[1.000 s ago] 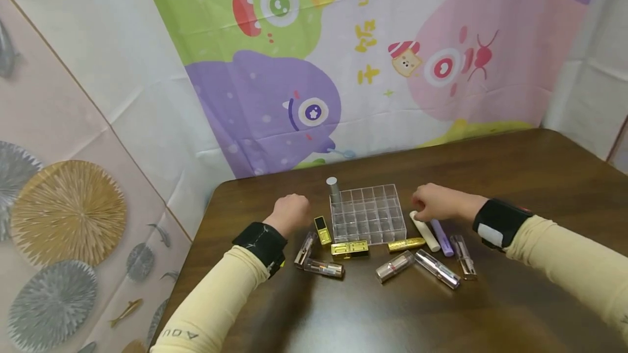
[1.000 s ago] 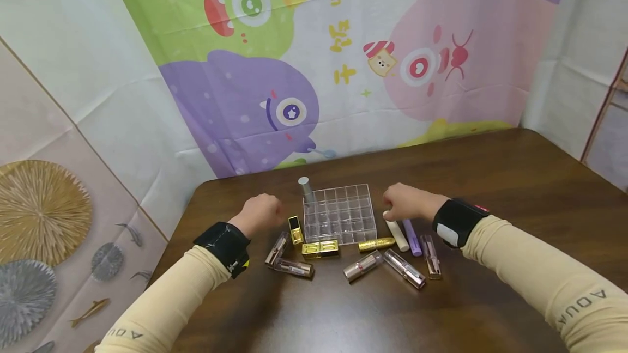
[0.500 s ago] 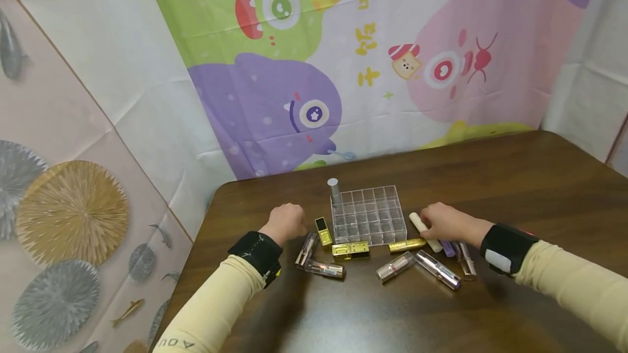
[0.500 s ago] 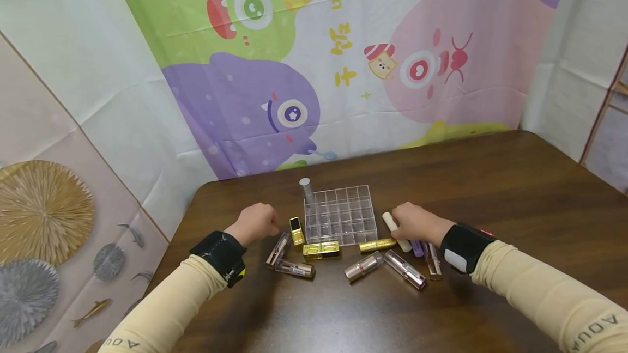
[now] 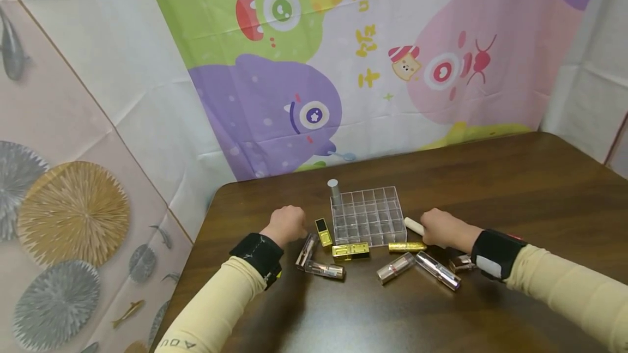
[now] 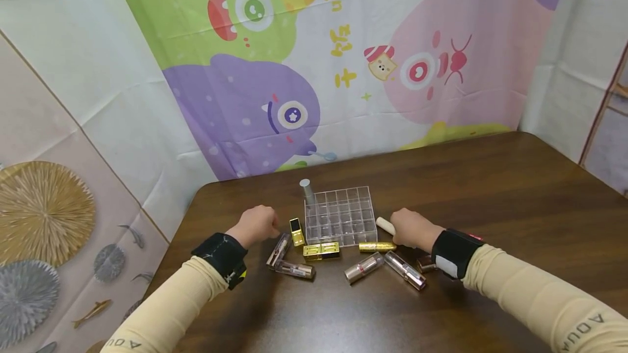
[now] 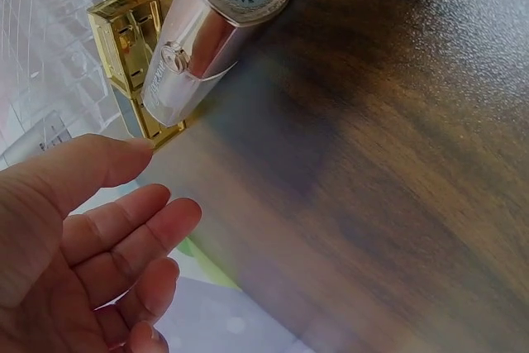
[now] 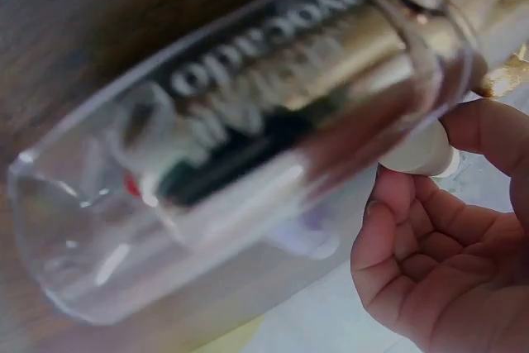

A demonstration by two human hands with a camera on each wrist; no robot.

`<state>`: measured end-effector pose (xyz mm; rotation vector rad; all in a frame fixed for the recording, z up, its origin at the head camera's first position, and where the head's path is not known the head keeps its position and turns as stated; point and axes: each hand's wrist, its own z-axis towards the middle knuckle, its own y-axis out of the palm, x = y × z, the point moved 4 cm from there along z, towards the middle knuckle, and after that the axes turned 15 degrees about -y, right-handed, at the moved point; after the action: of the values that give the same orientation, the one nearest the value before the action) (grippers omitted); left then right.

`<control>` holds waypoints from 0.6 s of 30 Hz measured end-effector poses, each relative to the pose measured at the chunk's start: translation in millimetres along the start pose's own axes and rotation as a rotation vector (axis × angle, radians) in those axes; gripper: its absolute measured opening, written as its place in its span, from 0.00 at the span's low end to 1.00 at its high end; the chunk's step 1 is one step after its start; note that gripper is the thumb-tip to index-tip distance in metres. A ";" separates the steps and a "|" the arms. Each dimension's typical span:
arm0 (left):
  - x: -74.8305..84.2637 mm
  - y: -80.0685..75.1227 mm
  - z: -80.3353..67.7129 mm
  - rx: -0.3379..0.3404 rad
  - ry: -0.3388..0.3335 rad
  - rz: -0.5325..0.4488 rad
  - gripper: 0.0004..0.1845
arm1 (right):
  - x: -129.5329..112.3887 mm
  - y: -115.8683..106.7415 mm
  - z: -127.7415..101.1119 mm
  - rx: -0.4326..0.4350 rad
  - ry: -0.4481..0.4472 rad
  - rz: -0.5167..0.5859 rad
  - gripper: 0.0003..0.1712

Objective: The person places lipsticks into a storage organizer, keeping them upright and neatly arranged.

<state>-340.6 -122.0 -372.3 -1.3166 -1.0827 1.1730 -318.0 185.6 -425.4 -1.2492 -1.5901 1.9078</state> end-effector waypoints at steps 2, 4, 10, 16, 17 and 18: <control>0.1 0.0 -0.7 0.000 -0.002 0.000 0.07 | -0.9 0.5 -0.2 0.000 -0.008 -0.014 0.03; 0.0 -0.6 -0.8 -0.001 -0.005 -0.003 0.07 | -4.0 -1.2 -1.5 0.006 -0.018 -0.019 0.03; -0.3 -3.7 -1.9 -0.006 -0.005 -0.006 0.06 | -13.6 -12.2 -7.8 0.033 -0.045 -0.049 0.05; -0.4 -6.5 -3.1 -0.001 -0.016 -0.003 0.07 | -14.8 -39.4 -9.4 0.079 -0.086 -0.092 0.04; -0.2 -7.1 -3.4 -0.004 -0.016 -0.005 0.07 | -16.0 -45.3 -9.1 0.081 -0.091 -0.097 0.04; 0.1 -7.5 -3.6 0.000 -0.013 -0.003 0.07 | -17.5 -51.4 -8.6 0.082 -0.090 -0.097 0.03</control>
<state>-337.0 -121.8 -364.8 -1.3093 -1.0936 1.1809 -314.6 193.3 -371.1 -1.0479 -1.5689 1.9724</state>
